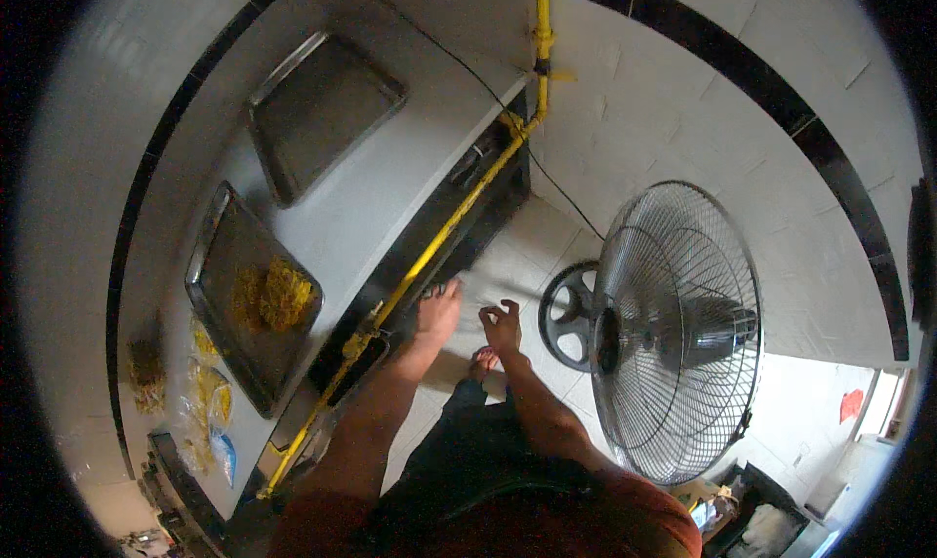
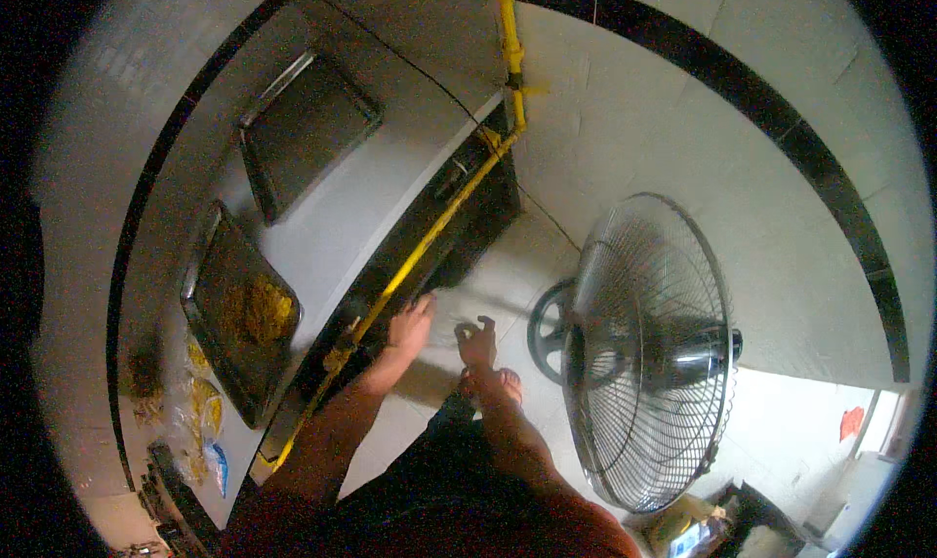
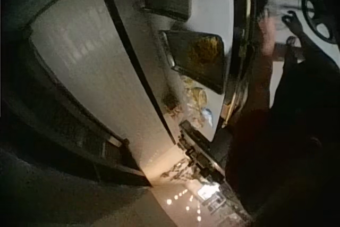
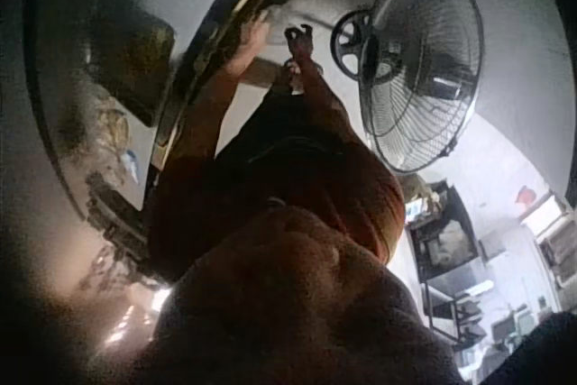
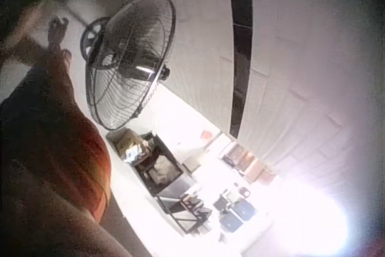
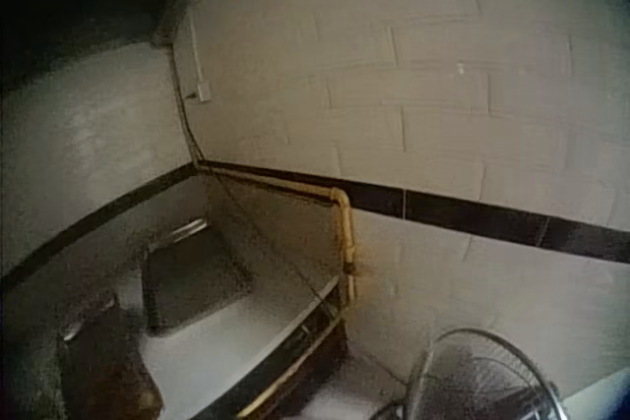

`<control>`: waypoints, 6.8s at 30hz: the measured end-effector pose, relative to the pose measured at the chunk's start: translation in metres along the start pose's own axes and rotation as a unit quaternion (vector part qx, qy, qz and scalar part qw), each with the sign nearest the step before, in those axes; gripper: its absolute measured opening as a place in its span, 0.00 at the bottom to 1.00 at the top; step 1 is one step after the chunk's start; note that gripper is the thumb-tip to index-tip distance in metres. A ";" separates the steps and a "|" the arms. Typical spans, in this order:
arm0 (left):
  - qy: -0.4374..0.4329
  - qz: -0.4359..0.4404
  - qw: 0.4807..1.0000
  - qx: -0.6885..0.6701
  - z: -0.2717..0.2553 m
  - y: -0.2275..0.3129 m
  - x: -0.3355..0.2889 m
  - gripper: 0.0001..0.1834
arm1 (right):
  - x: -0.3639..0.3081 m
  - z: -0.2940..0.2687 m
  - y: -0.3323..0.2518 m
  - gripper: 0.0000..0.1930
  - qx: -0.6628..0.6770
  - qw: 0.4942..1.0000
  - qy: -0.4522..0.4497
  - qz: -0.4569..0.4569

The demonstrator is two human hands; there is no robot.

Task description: The person packs yellow noodles from a metal tray into clear plastic bags, seals them, and places them on a white table. The person also moves empty trays to a sink area and returns to continue packaging.

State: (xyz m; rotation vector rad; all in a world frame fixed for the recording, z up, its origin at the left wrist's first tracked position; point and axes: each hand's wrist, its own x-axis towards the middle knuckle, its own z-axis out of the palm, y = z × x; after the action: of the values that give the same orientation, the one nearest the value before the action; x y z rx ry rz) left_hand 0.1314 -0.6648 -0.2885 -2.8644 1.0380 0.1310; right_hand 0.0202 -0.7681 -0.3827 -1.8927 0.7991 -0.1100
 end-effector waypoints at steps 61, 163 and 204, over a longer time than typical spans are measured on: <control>0.306 -0.373 0.779 -0.401 -0.183 -0.412 -0.375 0.07 | -0.072 0.270 -0.480 0.27 -0.123 0.704 -0.498 -0.492; 0.181 -0.485 0.515 -0.683 -0.256 -0.368 -0.428 0.21 | -0.053 0.411 -0.526 0.30 0.293 0.859 -0.413 0.073; 0.154 -0.341 0.852 -0.367 -0.049 -0.442 -0.236 0.65 | -0.001 0.356 -0.433 0.29 -0.283 0.823 -0.389 -0.302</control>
State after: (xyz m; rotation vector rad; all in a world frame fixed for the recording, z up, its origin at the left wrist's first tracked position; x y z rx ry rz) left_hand 0.2374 -0.1831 -0.1881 -3.8385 -0.1581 0.0068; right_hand 0.3740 -0.3820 -0.1818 -2.4025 -0.3988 0.5443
